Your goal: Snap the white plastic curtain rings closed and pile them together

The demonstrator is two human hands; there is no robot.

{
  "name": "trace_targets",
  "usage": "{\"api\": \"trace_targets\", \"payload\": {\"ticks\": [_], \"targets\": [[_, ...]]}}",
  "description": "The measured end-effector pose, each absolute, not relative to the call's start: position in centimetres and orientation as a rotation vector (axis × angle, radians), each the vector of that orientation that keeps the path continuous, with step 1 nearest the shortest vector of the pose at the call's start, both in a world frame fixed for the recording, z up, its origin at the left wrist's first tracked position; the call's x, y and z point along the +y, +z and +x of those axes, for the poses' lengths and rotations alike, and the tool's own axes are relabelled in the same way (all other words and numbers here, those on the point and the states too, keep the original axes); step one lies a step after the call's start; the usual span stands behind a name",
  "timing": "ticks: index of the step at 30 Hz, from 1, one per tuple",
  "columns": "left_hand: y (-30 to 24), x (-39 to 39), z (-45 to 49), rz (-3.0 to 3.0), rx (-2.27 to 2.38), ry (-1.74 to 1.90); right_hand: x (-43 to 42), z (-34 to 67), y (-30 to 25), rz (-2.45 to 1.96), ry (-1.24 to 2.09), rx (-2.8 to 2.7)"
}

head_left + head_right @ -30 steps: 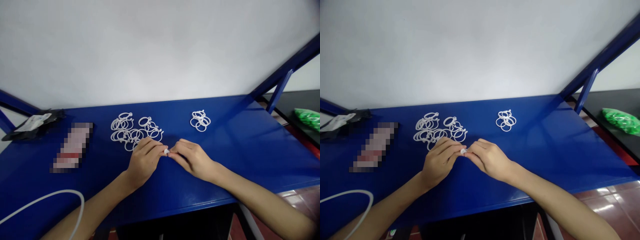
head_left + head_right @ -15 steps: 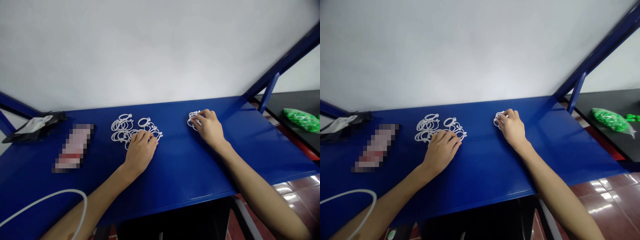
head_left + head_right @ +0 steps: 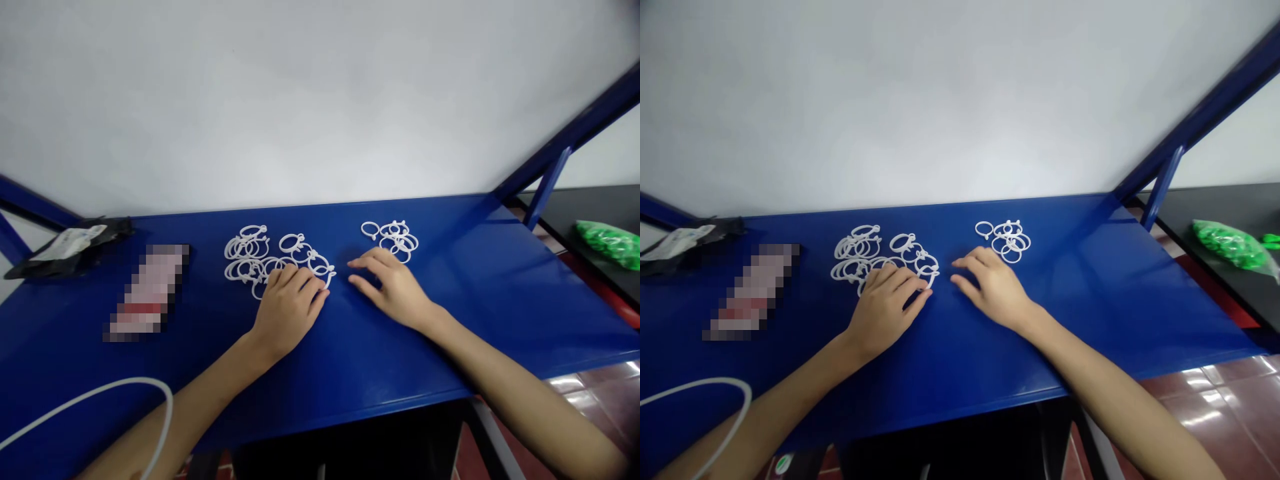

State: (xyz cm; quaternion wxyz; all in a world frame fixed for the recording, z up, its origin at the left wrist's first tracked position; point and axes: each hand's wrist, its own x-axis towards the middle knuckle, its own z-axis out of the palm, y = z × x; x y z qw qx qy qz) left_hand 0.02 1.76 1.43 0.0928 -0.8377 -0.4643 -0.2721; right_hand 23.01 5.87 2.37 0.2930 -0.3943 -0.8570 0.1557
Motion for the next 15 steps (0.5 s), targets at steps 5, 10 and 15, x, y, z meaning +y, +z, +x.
{"api": "trace_targets", "payload": {"ticks": [5,10,15], "targets": [[1.2,1.5,0.5,-2.625,-1.249,-0.858,4.3,21.2,1.8,-1.008,0.919,-2.16],[0.9,1.5,0.6,-2.707,-1.156,-0.894,4.5,21.1,2.2,-1.001,1.131,-2.022],[1.3,1.8,0.2,-2.636,-1.264,-0.951,4.8,21.5,2.2,-1.012,1.157,-1.991]]}}
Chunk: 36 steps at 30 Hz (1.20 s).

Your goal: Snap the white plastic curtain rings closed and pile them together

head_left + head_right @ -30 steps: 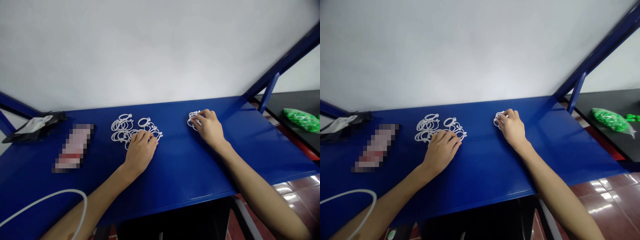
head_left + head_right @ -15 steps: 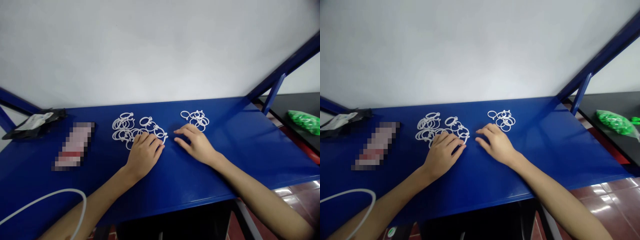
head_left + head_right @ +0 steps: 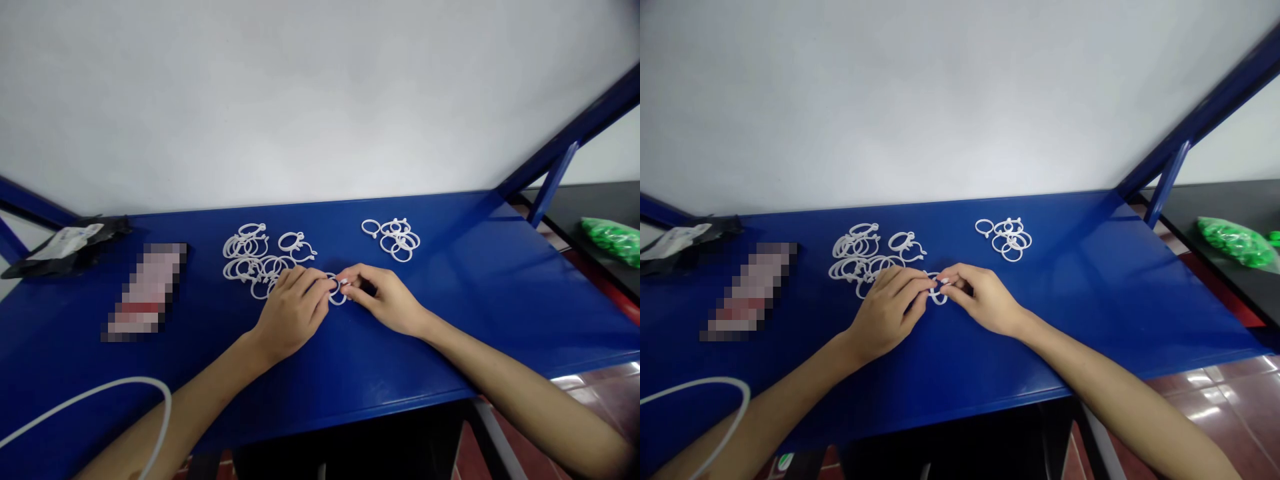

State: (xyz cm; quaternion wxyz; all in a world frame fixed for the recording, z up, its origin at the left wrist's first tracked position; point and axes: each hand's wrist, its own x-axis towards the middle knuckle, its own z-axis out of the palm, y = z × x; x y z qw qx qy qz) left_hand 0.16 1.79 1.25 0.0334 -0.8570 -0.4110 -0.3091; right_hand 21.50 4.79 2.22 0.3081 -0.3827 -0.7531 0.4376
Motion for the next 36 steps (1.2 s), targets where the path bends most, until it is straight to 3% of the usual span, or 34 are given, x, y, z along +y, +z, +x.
{"api": "trace_targets", "payload": {"ticks": [8,17,29,36], "targets": [[0.9,2.4,-0.7,-2.589,-1.242,-0.703,4.9,21.8,2.5,-1.011,1.04,-2.117],[1.3,1.8,0.0,-2.418,-1.078,-0.846,5.0,22.1,2.3,-1.144,1.406,-1.893],[1.9,1.6,0.1,-2.366,-1.066,-0.792,4.9,22.4,3.2,-1.138,1.515,-2.03],[1.3,2.1,-0.6,-2.486,-1.213,-0.562,5.2,22.8,2.9,-1.18,1.295,-2.006]]}}
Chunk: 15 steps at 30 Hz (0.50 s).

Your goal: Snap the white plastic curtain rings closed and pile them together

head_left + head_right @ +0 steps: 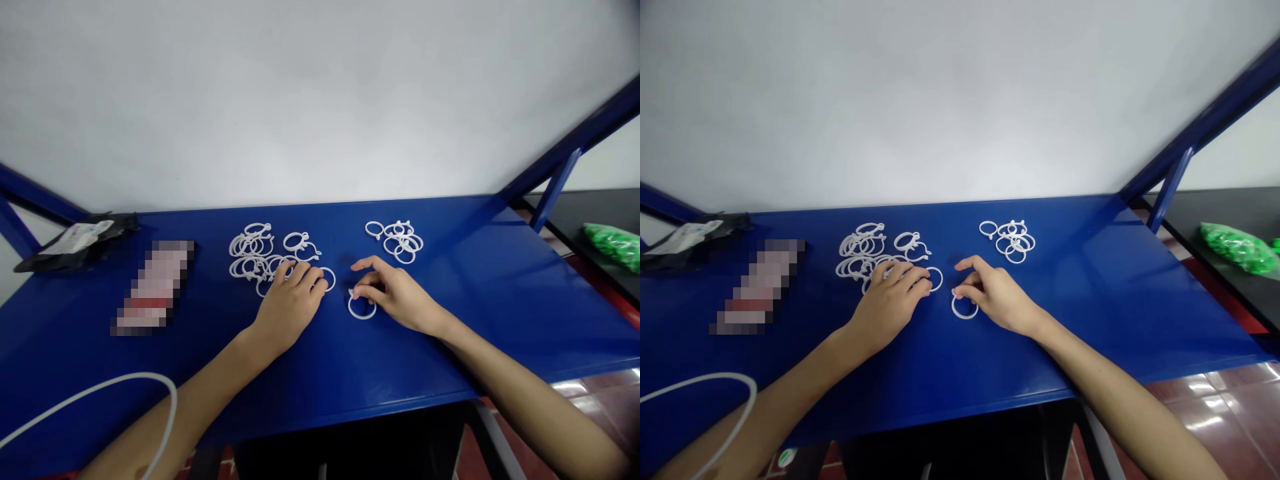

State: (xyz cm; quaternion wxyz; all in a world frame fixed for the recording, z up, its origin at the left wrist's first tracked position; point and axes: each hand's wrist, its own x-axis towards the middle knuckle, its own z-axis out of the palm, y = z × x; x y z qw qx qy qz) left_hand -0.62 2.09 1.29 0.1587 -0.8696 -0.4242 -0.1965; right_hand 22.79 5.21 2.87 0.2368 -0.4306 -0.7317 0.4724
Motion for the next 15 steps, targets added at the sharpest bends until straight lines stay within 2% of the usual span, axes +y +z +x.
{"api": "trace_targets", "payload": {"ticks": [10,15], "targets": [[1.8,1.2,0.7,-2.656,-1.375,-1.085,4.3,22.5,3.3,-0.961,1.097,-2.025],[1.7,1.4,0.7,-2.613,-1.48,-1.312,4.2,22.0,3.1,-1.003,1.012,-2.037]]}}
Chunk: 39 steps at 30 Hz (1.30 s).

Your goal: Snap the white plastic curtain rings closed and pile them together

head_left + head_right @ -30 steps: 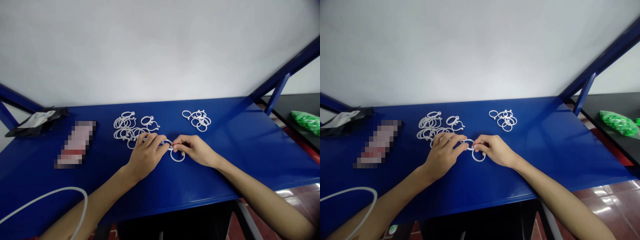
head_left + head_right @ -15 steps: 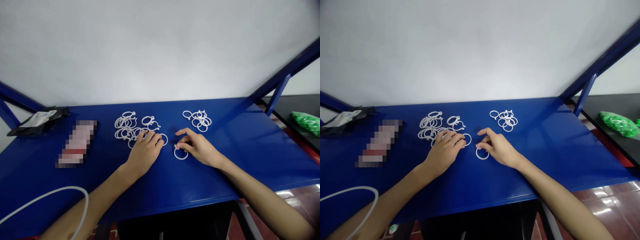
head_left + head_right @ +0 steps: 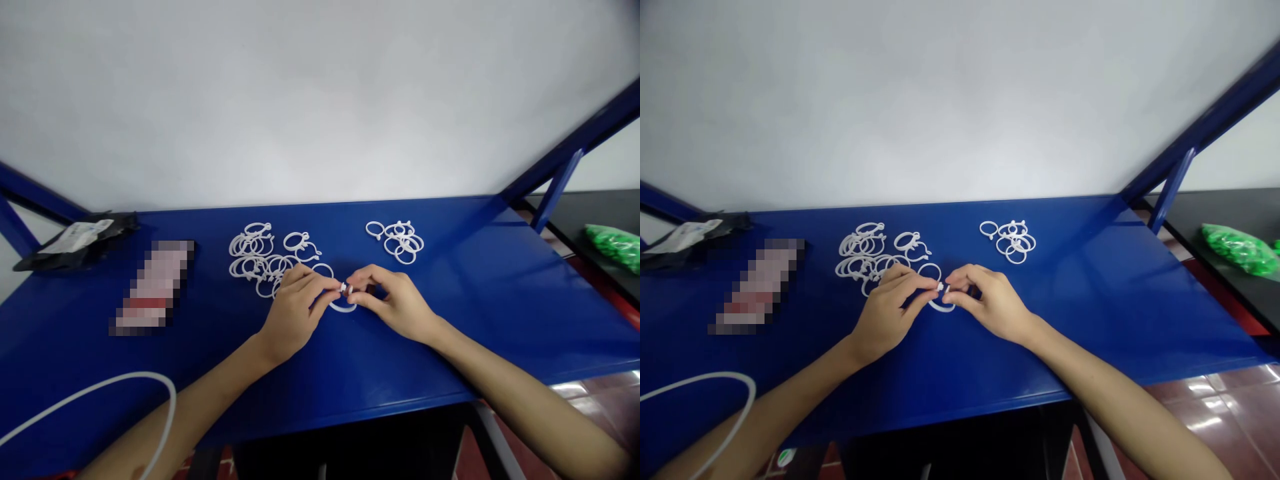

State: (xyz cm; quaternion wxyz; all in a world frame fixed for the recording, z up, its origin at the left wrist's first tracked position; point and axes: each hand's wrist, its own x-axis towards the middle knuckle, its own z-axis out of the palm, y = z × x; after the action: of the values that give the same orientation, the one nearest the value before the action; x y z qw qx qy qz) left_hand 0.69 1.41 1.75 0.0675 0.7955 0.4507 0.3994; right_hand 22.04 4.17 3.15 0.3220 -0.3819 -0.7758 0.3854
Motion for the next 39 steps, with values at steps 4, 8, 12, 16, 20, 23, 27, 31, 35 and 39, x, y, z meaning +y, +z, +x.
{"api": "trace_targets", "payload": {"ticks": [4,8,12,16,20,23,27,31,35,39], "targets": [[2.3,1.4,0.5,2.329,1.398,1.218,4.3,22.1,3.2,-1.035,1.014,-2.04],[2.2,1.4,0.6,2.293,1.349,1.209,4.3,22.2,3.2,-0.978,0.967,-2.08],[1.7,1.3,0.8,2.352,1.314,1.201,4.0,21.9,3.2,-0.887,0.89,-2.16],[1.5,1.0,1.3,2.553,1.255,1.306,3.6,21.8,3.2,-0.787,0.844,-2.212],[1.8,0.6,1.6,2.725,1.246,1.369,3.2,21.7,3.1,-0.733,0.791,-2.266],[2.0,0.7,1.3,2.877,1.192,1.334,3.0,21.6,3.0,-0.741,0.742,-2.329],[2.2,1.1,0.9,2.944,1.176,1.273,3.4,21.6,3.1,-0.758,0.732,-2.291],[1.9,1.7,0.7,2.915,1.428,1.083,5.1,22.9,3.0,-0.972,0.415,-2.255],[1.0,2.2,-0.1,2.907,1.567,0.811,7.9,25.3,2.5,-1.301,0.038,-2.207],[0.5,2.5,-0.6,2.953,1.578,0.7,10.1,26.9,1.5,-1.392,-0.165,-2.204]]}}
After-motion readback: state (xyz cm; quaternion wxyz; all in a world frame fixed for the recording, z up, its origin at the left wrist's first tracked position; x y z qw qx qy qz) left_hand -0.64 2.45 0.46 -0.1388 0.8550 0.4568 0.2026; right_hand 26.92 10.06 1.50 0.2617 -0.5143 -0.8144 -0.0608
